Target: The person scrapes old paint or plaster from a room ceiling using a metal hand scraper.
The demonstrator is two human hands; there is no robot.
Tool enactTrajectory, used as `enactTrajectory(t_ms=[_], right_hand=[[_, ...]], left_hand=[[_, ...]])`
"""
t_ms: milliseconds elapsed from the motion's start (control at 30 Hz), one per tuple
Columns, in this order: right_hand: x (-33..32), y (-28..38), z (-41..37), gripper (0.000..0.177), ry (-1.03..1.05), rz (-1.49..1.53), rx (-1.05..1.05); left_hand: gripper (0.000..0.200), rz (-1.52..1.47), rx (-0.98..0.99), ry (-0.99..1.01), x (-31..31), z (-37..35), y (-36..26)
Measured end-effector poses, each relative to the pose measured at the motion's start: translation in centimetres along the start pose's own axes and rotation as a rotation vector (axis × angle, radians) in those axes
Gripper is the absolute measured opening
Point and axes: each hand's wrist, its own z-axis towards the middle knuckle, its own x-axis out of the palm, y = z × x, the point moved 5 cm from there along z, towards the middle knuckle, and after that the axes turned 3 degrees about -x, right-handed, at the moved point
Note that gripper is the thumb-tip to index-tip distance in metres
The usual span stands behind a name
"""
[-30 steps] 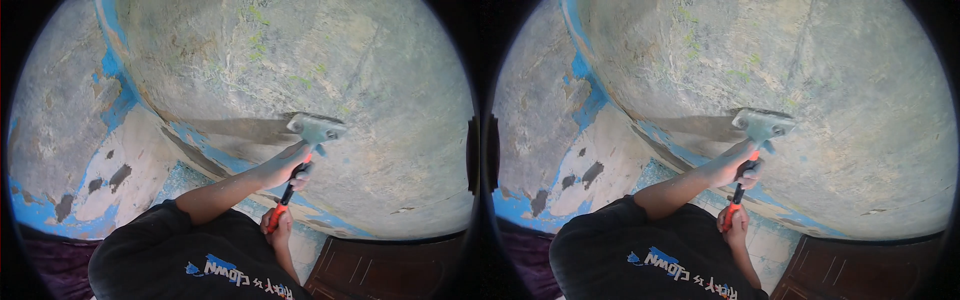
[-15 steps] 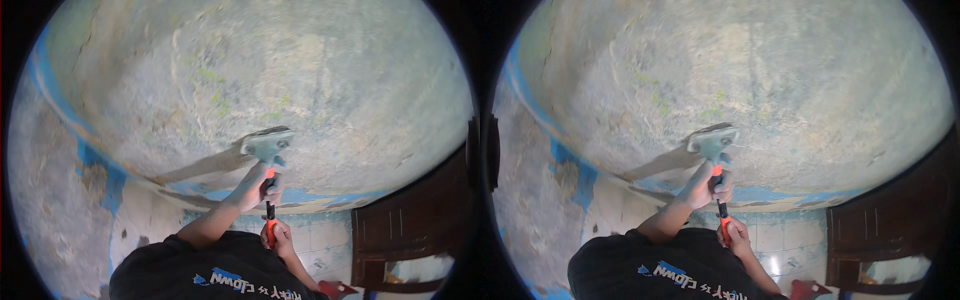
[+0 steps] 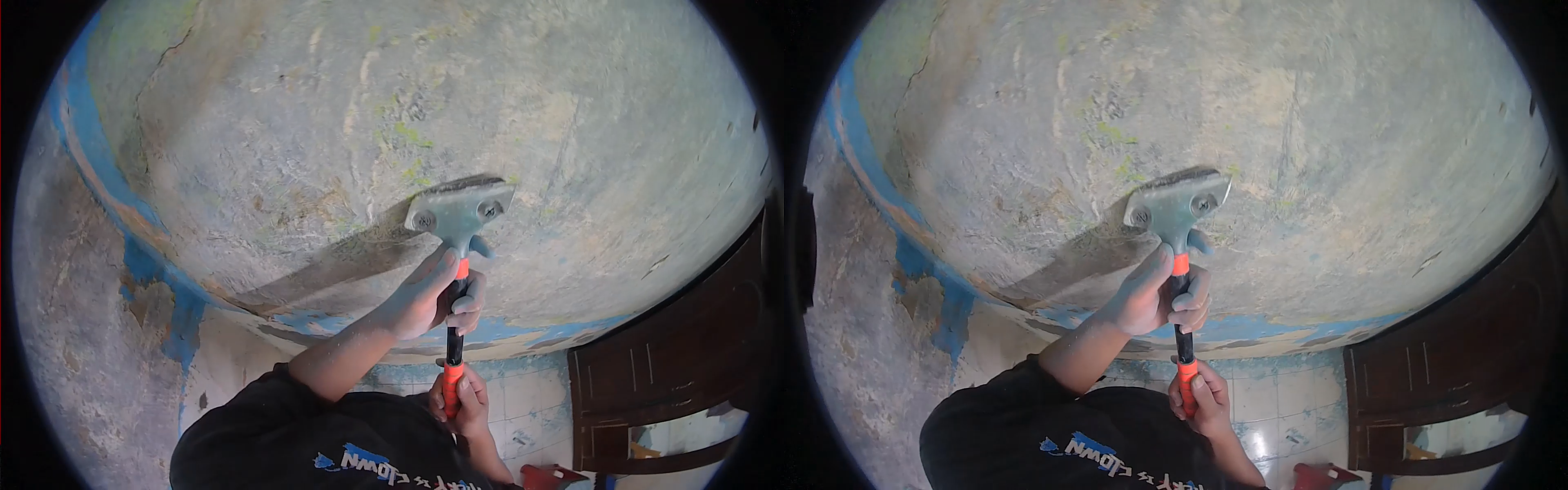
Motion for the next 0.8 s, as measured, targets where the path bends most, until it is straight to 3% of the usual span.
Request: enactTrajectory(t_ms=[100,167,367,567,800], right_hand=[[0.7,1.0,1.0,0.052,-0.021,-0.13,-0.047],[0.4,-0.2,1.0,0.051,-0.05,-0.047,-0.018],[-0.6,-5.6,0.0,0.055,-0.046,0.11,0.118],[2.6,-2.8,1.5,0.057,0.149,0.209,0.013],[4.7,-0.5,1.5,0.055,0.129,0.137,-0.063]], left_hand=[[0.055,-0.009,0.017,0.017,0.7,0.6,-1.6],[0.051,-0.043,0.049,0.088,-0.4,0.2,-0.3],[0.047,-0.064,-0.041,-0.039,-2.8,-3.4,2.4],[0.044,0.002,-0.02,0.064,-0.2,-0.5,-2.6],[0.044,-0.039,0.043,0.115,1.1,0.1,-4.3]])
